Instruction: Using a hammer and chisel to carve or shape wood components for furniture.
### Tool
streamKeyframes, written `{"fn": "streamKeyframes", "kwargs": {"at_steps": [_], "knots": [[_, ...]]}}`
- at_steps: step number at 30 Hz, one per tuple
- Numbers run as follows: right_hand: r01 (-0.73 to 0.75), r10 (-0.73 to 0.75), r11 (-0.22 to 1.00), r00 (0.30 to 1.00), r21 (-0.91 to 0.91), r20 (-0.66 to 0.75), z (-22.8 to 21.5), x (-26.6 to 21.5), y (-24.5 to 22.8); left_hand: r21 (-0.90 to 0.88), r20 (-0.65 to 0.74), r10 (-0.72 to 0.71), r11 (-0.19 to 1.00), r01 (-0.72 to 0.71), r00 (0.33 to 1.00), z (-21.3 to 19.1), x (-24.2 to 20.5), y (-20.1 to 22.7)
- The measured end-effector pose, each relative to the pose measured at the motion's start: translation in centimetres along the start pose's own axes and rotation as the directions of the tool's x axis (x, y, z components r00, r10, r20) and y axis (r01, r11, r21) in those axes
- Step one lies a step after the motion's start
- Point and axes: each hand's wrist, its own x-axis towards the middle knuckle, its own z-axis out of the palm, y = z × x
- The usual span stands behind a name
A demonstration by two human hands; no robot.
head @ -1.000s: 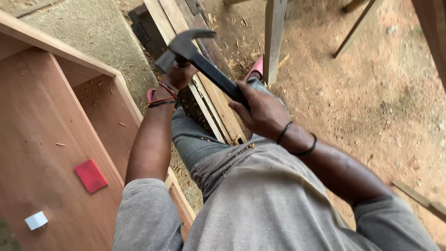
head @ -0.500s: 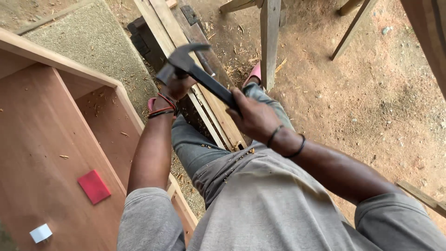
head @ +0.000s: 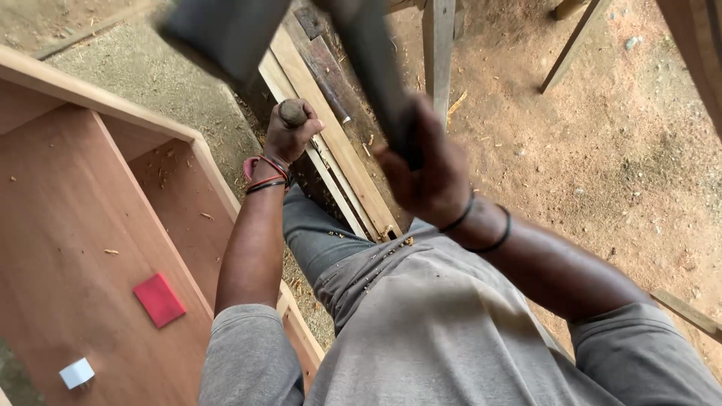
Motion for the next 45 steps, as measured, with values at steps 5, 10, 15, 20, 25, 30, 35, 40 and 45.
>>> {"fn": "streamKeyframes", "kwargs": {"at_steps": [5,10,15,20,25,30,35,40,45], "knots": [[-0.357,0.470,0.881,0.733,-0.309,0.492,1.3,-5.0,2.9,0.275,0.012,0.184,0.944,-0.181,0.983,-0.1,0.5,-1.8],[-0.528,0.634,0.773,0.620,-0.351,0.462,-3.2,-11.9,4.3,-0.152,-0.053,0.228,0.960,-0.234,0.972,2.8,-3.0,-1.1],[-0.536,0.838,0.541,0.409,-0.648,0.361,-10.6,-17.4,5.4,0.289,-0.031,0.319,0.910,-0.297,0.947,4.8,-6.7,1.5],[-0.441,0.837,0.541,0.363,-0.716,0.408,-10.6,-18.2,6.8,0.049,-0.123,0.126,0.991,-0.121,0.984,0.1,0.9,-0.7],[-0.382,0.671,0.733,0.537,-0.562,0.511,-7.2,-20.4,8.6,-0.220,-0.243,-0.119,0.973,0.064,0.963,-0.2,2.9,2.5],[-0.378,0.778,0.628,0.337,-0.680,0.530,-5.6,-18.4,7.7,0.379,0.151,0.174,0.899,-0.219,0.973,2.5,-3.0,4.5],[-0.367,0.831,0.556,0.217,-0.746,0.512,-5.3,-16.6,7.6,-0.227,-0.057,0.047,0.972,-0.059,0.997,-1.4,-3.3,5.6],[-0.316,0.872,0.488,0.129,-0.813,0.473,-4.8,-16.8,8.6,0.220,0.042,0.367,0.904,-0.367,0.929,-2.8,0.1,5.6],[-0.313,0.904,0.423,0.078,-0.850,0.421,-4.5,-15.6,7.4,0.204,0.102,0.274,0.935,-0.290,0.956,-0.8,1.1,4.3]]}}
